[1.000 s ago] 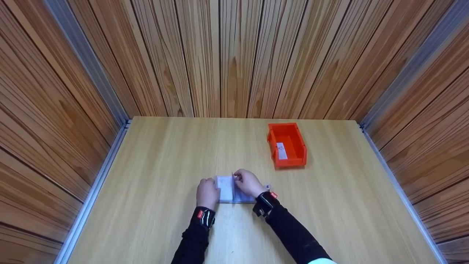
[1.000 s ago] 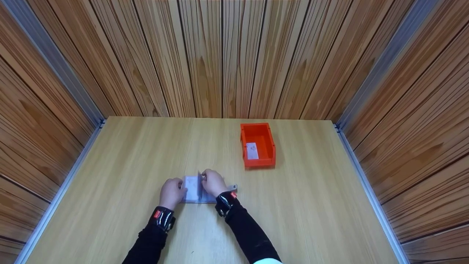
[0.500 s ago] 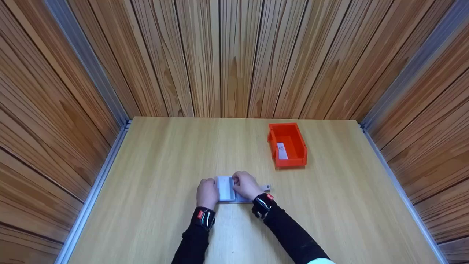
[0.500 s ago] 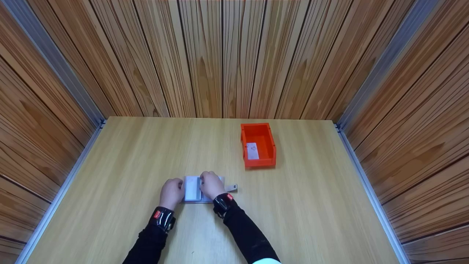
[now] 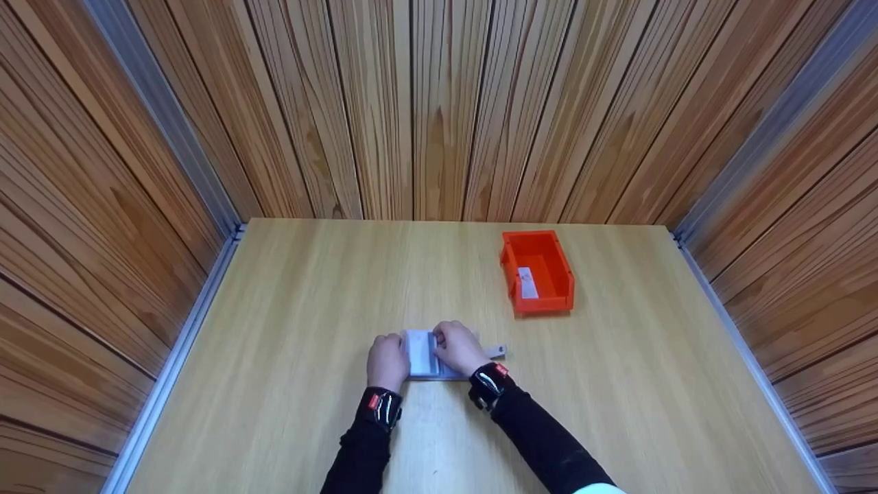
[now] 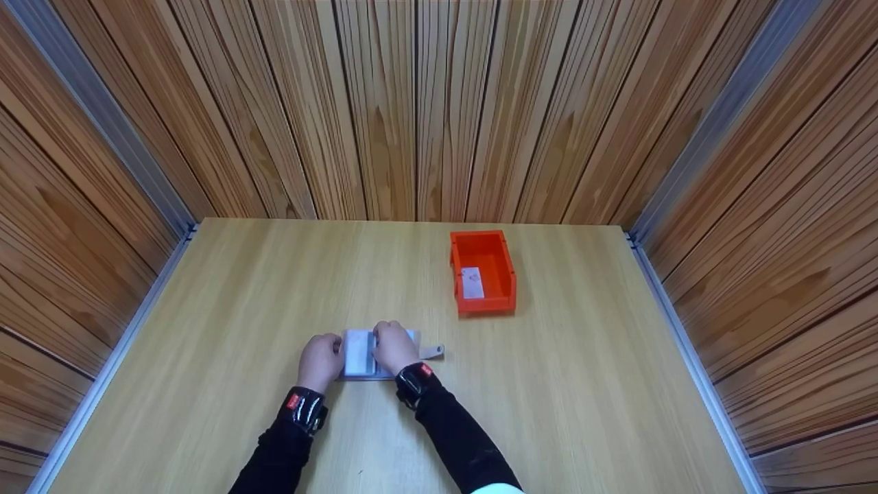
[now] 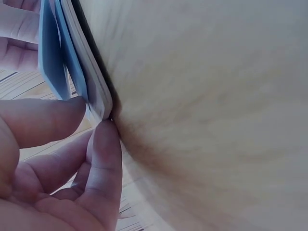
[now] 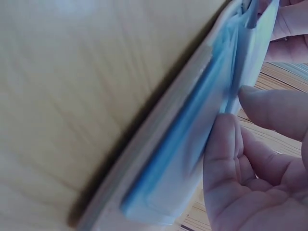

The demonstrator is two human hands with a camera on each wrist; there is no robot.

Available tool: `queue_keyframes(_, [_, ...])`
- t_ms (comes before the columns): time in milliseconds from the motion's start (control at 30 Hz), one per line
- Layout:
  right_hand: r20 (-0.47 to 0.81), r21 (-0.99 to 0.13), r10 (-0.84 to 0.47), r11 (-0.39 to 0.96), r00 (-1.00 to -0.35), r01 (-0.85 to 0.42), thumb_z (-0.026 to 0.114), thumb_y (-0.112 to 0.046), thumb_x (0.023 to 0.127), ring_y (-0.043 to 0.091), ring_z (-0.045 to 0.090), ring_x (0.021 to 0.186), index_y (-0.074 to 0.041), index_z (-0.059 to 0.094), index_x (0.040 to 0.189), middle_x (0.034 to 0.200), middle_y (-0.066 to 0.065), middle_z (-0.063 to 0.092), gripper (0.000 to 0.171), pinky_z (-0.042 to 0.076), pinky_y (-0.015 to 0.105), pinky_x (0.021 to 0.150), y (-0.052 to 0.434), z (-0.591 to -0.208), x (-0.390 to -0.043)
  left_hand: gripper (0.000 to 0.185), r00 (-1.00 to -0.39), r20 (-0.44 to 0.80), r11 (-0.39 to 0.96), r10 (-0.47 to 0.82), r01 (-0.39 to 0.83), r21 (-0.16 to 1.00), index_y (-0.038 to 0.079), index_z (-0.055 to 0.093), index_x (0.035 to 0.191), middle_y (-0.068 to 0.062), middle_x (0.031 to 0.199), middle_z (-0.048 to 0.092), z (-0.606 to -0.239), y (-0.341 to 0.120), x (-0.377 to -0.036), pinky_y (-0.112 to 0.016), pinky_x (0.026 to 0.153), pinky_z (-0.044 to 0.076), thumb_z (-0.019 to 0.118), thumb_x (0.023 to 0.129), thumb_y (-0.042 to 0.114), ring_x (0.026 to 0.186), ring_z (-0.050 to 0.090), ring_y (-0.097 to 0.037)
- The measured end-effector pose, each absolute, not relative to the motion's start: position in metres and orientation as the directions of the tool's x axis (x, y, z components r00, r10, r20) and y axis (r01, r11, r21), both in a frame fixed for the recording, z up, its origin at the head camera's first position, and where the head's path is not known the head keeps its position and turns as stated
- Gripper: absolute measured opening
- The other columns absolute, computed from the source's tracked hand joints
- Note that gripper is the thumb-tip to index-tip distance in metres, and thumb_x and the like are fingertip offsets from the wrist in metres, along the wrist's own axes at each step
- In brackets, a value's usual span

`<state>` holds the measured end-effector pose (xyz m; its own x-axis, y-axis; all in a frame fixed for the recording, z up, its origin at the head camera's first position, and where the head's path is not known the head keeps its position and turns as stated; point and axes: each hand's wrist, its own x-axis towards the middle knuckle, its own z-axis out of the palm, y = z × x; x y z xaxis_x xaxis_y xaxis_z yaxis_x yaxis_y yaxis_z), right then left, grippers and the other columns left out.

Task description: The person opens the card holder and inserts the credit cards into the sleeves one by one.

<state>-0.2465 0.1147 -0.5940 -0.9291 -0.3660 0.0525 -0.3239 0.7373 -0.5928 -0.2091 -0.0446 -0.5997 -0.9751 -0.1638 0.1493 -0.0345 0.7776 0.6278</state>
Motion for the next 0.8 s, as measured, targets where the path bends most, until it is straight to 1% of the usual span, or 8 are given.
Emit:
queue_keyframes(233, [0.029, -0.585, -0.346, 0.755, -0.938, -0.297, 0.075, -0.003, 0.079, 0.021, 0.056, 0.084, 0.0, 0.066, 0.105, 0.089, 0.003, 0.058, 0.028, 0.045, 0.04, 0.079, 0.115, -0.598, -0.247, 0.007, -0.982, 0.093, 0.772, -0.167, -0.071, 0.632, -0.004, 0.067, 0.085, -0.014, 0.077, 0.056, -0.597, -0.044, -0.209, -0.045, 0.066, 0.047, 0.062, 0.09, -0.001, 0.072, 0.059, -0.032])
queue_keyframes(333, [0.035, -0.571, -0.344, 0.764, -0.938, -0.301, 0.076, -0.006, 0.079, 0.021, 0.057, 0.084, -0.001, 0.066, 0.104, 0.088, 0.003, 0.058, 0.027, 0.045, 0.04, 0.078, 0.115, -0.599, -0.247, 0.008, -0.981, 0.086, 0.77, -0.176, -0.082, 0.633, -0.004, 0.068, 0.088, -0.014, 0.078, 0.056, -0.596, -0.043, -0.208, -0.045, 0.067, 0.048, 0.061, 0.09, -0.002, 0.073, 0.059, -0.032])
queue_keyframes(467, [0.042, -0.578, -0.347, 0.756, -0.937, -0.306, 0.076, -0.005, 0.079, 0.022, 0.057, 0.085, -0.001, 0.066, 0.105, 0.089, 0.003, 0.059, 0.027, 0.045, 0.039, 0.078, 0.114, -0.599, -0.247, 0.015, -0.974, 0.137, 0.769, -0.182, -0.054, 0.637, -0.006, 0.068, 0.088, -0.015, 0.078, 0.056, -0.593, -0.041, -0.208, -0.046, 0.067, 0.048, 0.058, 0.095, 0.003, 0.073, 0.059, -0.033])
queue_keyframes(567, [0.035, -0.592, -0.345, 0.749, -0.938, -0.298, 0.075, -0.003, 0.079, 0.023, 0.057, 0.086, 0.0, 0.066, 0.106, 0.09, 0.004, 0.059, 0.029, 0.044, 0.04, 0.079, 0.114, -0.597, -0.247, 0.016, -0.964, 0.193, 0.768, -0.182, -0.017, 0.64, -0.007, 0.068, 0.086, -0.016, 0.077, 0.056, -0.59, -0.04, -0.208, -0.048, 0.067, 0.048, 0.06, 0.094, 0.005, 0.073, 0.06, -0.037])
queue_keyframes(700, [0.034, -0.587, -0.347, 0.752, -0.937, -0.299, 0.075, -0.004, 0.079, 0.023, 0.057, 0.086, 0.0, 0.066, 0.107, 0.09, 0.003, 0.059, 0.03, 0.044, 0.04, 0.08, 0.114, -0.597, -0.247, 0.009, -0.966, 0.189, 0.766, -0.177, -0.014, 0.643, -0.007, 0.068, 0.088, -0.017, 0.08, 0.057, -0.586, -0.04, -0.208, -0.048, 0.068, 0.048, 0.069, 0.086, 0.002, 0.076, 0.06, -0.037])
queue_keyframes(800, [0.054, -0.586, -0.354, 0.746, -0.934, -0.317, 0.075, -0.004, 0.079, 0.023, 0.058, 0.086, 0.001, 0.066, 0.106, 0.09, 0.004, 0.06, 0.029, 0.046, 0.04, 0.079, 0.115, -0.598, -0.247, 0.014, -0.973, 0.159, 0.77, -0.17, -0.03, 0.638, -0.007, 0.067, 0.088, -0.017, 0.081, 0.057, -0.585, -0.041, -0.207, -0.047, 0.069, 0.048, 0.074, 0.08, 0.002, 0.078, 0.06, -0.037])
